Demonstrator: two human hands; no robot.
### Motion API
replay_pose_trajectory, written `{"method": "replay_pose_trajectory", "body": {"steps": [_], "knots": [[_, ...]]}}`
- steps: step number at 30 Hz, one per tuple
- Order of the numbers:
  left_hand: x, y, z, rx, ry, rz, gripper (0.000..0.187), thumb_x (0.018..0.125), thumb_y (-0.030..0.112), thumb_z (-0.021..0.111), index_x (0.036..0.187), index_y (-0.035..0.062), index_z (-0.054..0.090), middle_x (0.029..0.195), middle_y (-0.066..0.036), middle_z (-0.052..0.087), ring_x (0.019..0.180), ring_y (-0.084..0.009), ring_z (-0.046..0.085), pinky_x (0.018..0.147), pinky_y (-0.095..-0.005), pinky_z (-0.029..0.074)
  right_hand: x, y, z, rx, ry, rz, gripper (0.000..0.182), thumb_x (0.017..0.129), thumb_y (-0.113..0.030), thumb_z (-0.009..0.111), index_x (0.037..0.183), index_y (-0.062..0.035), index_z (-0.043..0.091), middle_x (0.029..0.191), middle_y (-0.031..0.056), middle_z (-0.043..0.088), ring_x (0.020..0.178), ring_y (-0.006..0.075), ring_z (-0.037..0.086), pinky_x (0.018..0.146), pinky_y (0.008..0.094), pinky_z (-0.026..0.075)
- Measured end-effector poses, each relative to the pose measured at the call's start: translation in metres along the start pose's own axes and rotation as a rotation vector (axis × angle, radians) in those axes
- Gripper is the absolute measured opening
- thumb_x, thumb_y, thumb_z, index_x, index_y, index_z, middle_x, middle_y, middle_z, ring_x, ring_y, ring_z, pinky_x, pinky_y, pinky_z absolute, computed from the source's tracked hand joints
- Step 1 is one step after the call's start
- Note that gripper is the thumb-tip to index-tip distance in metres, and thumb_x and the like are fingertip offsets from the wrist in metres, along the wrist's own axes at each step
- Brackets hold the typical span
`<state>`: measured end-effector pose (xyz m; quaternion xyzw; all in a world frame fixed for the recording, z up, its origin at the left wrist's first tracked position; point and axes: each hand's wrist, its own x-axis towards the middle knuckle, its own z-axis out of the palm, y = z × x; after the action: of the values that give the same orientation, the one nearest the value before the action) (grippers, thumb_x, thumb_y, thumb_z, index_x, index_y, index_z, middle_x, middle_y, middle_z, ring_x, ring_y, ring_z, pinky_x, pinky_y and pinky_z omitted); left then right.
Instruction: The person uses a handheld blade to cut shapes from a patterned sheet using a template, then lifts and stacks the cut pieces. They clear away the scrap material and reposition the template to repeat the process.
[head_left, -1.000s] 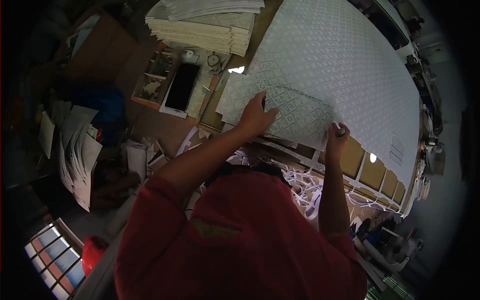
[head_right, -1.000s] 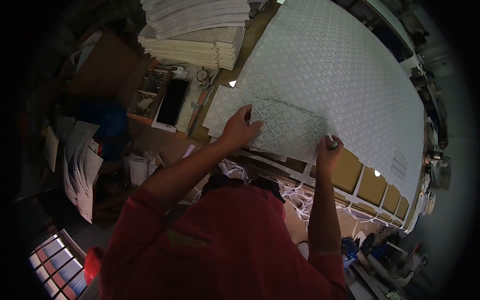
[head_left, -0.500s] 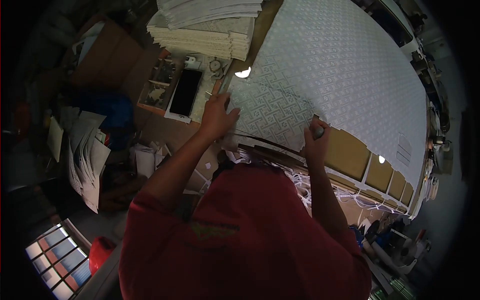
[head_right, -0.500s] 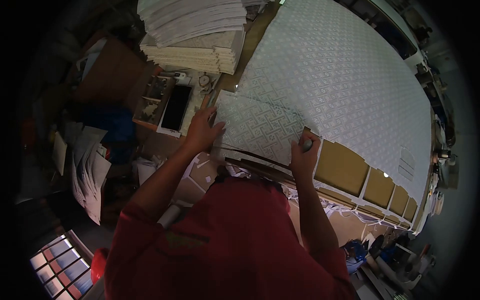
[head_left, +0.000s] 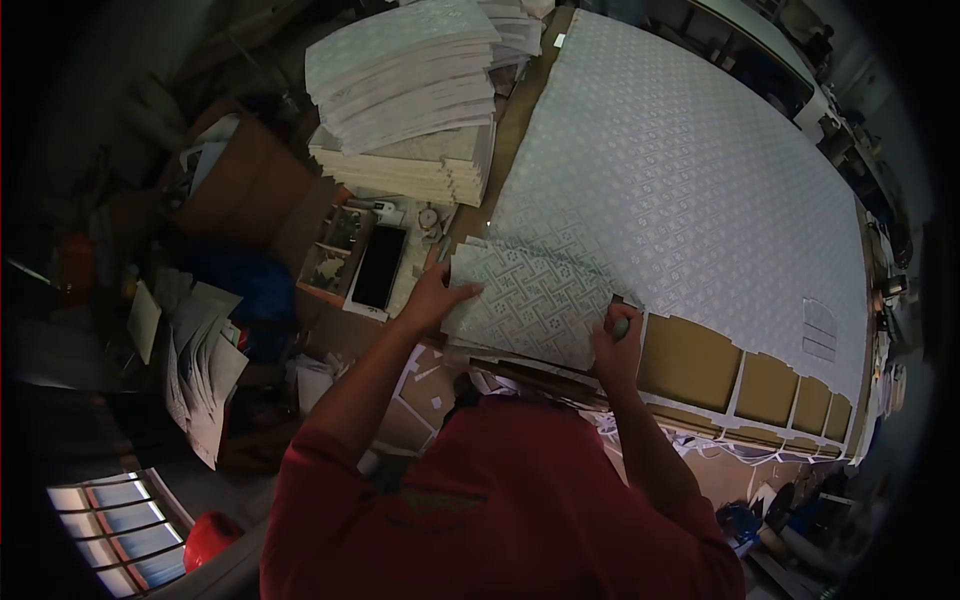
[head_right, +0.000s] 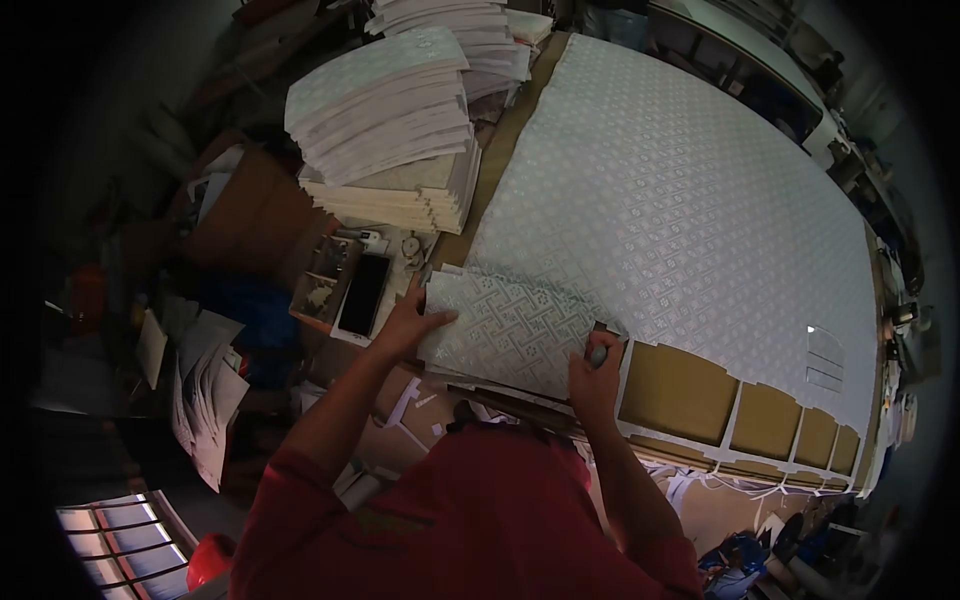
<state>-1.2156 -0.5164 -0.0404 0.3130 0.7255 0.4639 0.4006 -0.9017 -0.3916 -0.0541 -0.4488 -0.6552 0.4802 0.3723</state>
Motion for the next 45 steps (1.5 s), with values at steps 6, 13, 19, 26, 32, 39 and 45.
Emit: {"method": "replay_pose_trajectory", "body": {"steps": [6, 13, 19, 26, 32, 39, 45], "knots": [[-0.031, 0.033, 0.026, -0.375, -0.175, -0.028, 0.055, 0.088, 0.002, 0.077, 0.138, 0.0009, 0.055, 0.128, -0.01, 0.069, 0.114, -0.0211, 0.068, 0.101, -0.037, 0.054, 0.021, 0.039, -0.011, -0.177, 0.158, -0.19, 0.046, 0.082, 0.006, 0.064, 0.125, -0.0033, 0.049, 0.103, 0.0075, 0.055, 0.094, 0.0195, 0.056, 0.092, 0.0336, 0.047], [-0.046, 0.032, 0.01, -0.366, -0.26, 0.185, 0.047, 0.087, -0.004, 0.077, 0.13, 0.0047, 0.061, 0.123, -0.007, 0.07, 0.114, -0.017, 0.066, 0.1, -0.0349, 0.054, 0.023, -0.045, -0.031, 0.169, 0.125, 0.059, 0.055, 0.078, 0.015, 0.054, 0.128, -0.006, 0.045, 0.121, 0.0162, 0.062, 0.099, 0.0183, 0.059, 0.094, 0.0301, 0.048], [-0.044, -0.012, 0.011, -0.261, -0.088, 0.386, 0.055, 0.082, -0.001, 0.082, 0.129, 0.0077, 0.054, 0.116, -0.004, 0.062, 0.11, -0.0151, 0.061, 0.099, -0.0325, 0.051, 0.01, -0.028, -0.015, 0.284, 0.005, -0.181, 0.05, 0.09, 0.015, 0.053, 0.133, -0.0061, 0.038, 0.138, 0.0219, 0.061, 0.129, 0.0259, 0.059, 0.108, 0.0352, 0.046], [-0.04, -0.012, 0.027, -0.274, 0.061, 0.336, 0.076, 0.081, 0.005, 0.086, 0.145, 0.0051, 0.044, 0.131, -0.012, 0.057, 0.118, -0.0213, 0.06, 0.104, -0.0363, 0.05, 0.002, -0.034, -0.006, 0.265, 0.034, -0.106, 0.053, 0.088, 0.014, 0.056, 0.135, -0.0046, 0.038, 0.142, 0.0196, 0.057, 0.13, 0.0232, 0.055, 0.108, 0.0329, 0.043], [-0.035, -0.016, 0.03, -0.346, 0.104, 0.389, 0.087, 0.077, 0.002, 0.089, 0.148, 0.0058, 0.039, 0.131, -0.013, 0.059, 0.123, -0.0221, 0.058, 0.108, -0.0376, 0.048, -0.002, -0.012, -0.014, 0.162, 0.063, -0.089, 0.055, 0.089, 0.011, 0.058, 0.137, -0.0042, 0.038, 0.142, 0.0164, 0.056, 0.106, 0.0139, 0.053, 0.096, 0.0277, 0.045], [-0.042, -0.019, 0.041, -0.238, 0.098, 0.35, 0.084, 0.078, 0.003, 0.089, 0.147, 0.007, 0.042, 0.13, -0.013, 0.06, 0.124, -0.0228, 0.058, 0.108, -0.0375, 0.048, -0.009, -0.013, -0.002, 0.314, 0.12, -0.14, 0.051, 0.092, 0.007, 0.061, 0.138, -0.0038, 0.041, 0.129, 0.0115, 0.06, 0.107, 0.0157, 0.057, 0.096, 0.0299, 0.047], [-0.041, -0.028, 0.043, -0.223, 0.071, 0.287, 0.069, 0.081, 0.005, 0.087, 0.14, 0.0052, 0.049, 0.128, -0.012, 0.062, 0.121, -0.0224, 0.061, 0.104, -0.0359, 0.052, -0.012, -0.005, -0.013, -0.148, 0.028, 0.074, 0.051, 0.093, 0.004, 0.066, 0.138, -0.0037, 0.043, 0.136, 0.0146, 0.062, 0.121, 0.0196, 0.06, 0.103, 0.0332, 0.047]]}}
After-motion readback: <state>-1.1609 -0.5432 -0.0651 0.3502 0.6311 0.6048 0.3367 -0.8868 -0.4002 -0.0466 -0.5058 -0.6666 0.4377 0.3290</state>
